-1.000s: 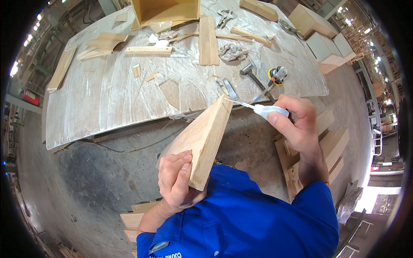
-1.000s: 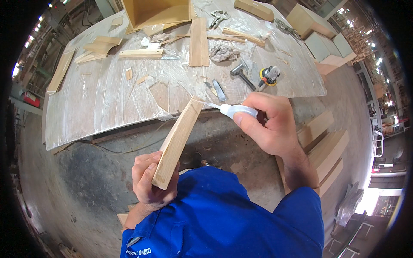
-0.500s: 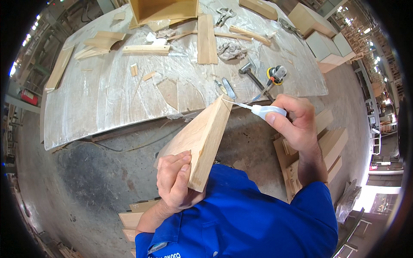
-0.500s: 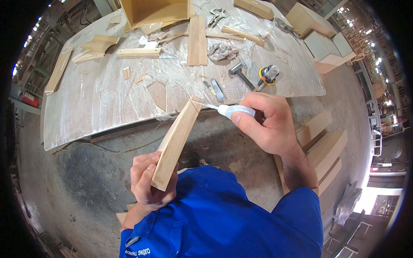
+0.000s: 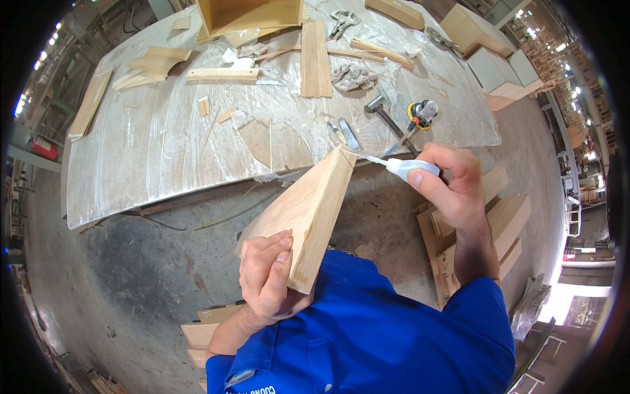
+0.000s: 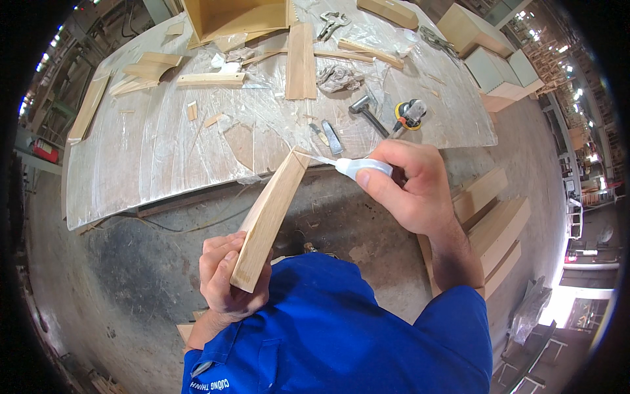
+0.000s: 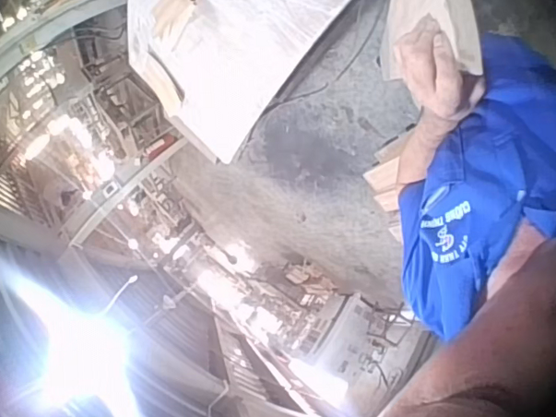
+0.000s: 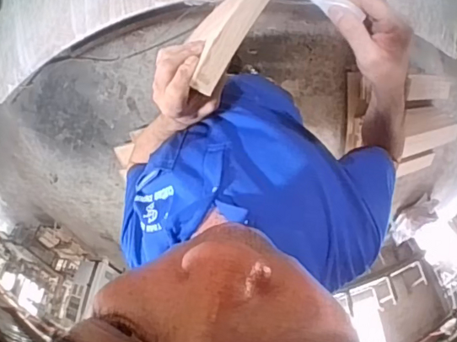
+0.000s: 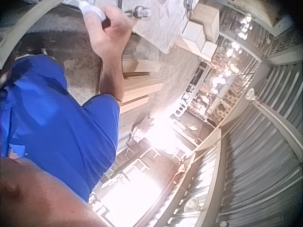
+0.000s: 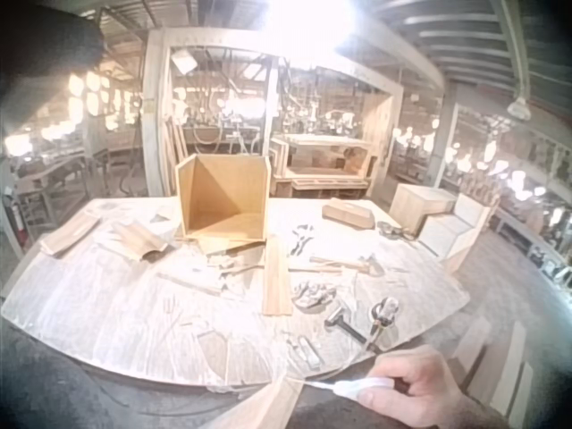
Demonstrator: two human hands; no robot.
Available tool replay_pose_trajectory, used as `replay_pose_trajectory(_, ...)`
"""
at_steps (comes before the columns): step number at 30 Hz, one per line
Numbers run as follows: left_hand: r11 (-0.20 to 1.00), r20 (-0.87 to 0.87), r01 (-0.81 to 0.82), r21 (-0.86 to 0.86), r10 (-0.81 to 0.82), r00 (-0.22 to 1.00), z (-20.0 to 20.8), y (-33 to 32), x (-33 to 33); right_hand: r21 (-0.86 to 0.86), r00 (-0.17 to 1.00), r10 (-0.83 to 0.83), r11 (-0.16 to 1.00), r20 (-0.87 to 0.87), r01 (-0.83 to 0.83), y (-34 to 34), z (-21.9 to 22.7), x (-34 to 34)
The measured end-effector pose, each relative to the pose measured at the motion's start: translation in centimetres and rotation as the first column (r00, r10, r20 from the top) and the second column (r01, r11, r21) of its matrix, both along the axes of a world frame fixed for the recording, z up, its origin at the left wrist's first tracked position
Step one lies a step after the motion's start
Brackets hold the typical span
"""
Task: The person assembles a wooden piece by applying glue to a small wooden strip and attaching it to a larger board. They use a power sander and sandpaper to smooth the edges and surfaces, then apply glue to the joints. The process is repeated for multiple pieces.
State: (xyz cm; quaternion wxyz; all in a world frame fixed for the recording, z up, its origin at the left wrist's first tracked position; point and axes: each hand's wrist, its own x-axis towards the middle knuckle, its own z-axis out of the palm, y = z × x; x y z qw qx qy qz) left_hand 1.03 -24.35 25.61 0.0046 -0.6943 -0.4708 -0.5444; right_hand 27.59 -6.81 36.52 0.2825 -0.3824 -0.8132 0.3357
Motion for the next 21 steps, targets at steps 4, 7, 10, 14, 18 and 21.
replay_pose_trajectory(4,1.0,0.003,-0.003,0.004,0.003,1.0,-0.09,0.08,0.08,-0.056,1.0,0.002,0.998,0.005,-0.001,-0.4,0.24,-0.18)
replay_pose_trajectory(7,1.0,0.0,-0.004,-0.001,0.004,1.0,-0.05,0.12,0.09,-0.029,1.0,-0.005,1.0,0.011,0.006,-0.23,0.17,-0.17)
replay_pose_trajectory(10,1.0,-0.012,-0.009,-0.008,0.009,1.0,-0.04,0.08,0.06,-0.023,1.0,-0.022,0.999,0.001,0.022,0.11,-0.16,0.05)
replay_pose_trajectory(14,1.0,-0.013,-0.008,-0.006,0.008,1.0,-0.05,0.11,0.03,-0.043,0.999,-0.028,0.999,-0.017,0.028,0.13,-0.29,0.21)
replay_pose_trajectory(18,1.0,-0.005,-0.002,0.005,0.002,1.0,-0.25,0.12,0.07,-0.007,0.999,-0.033,0.999,0.0,0.033,0.12,-0.25,0.13)
replay_pose_trajectory(21,1.0,-0.006,0.001,0.015,-0.001,1.0,-0.28,0.04,0.01,0.0,1.0,-0.026,1.0,0.0,0.026,0.1,-0.26,0.05)
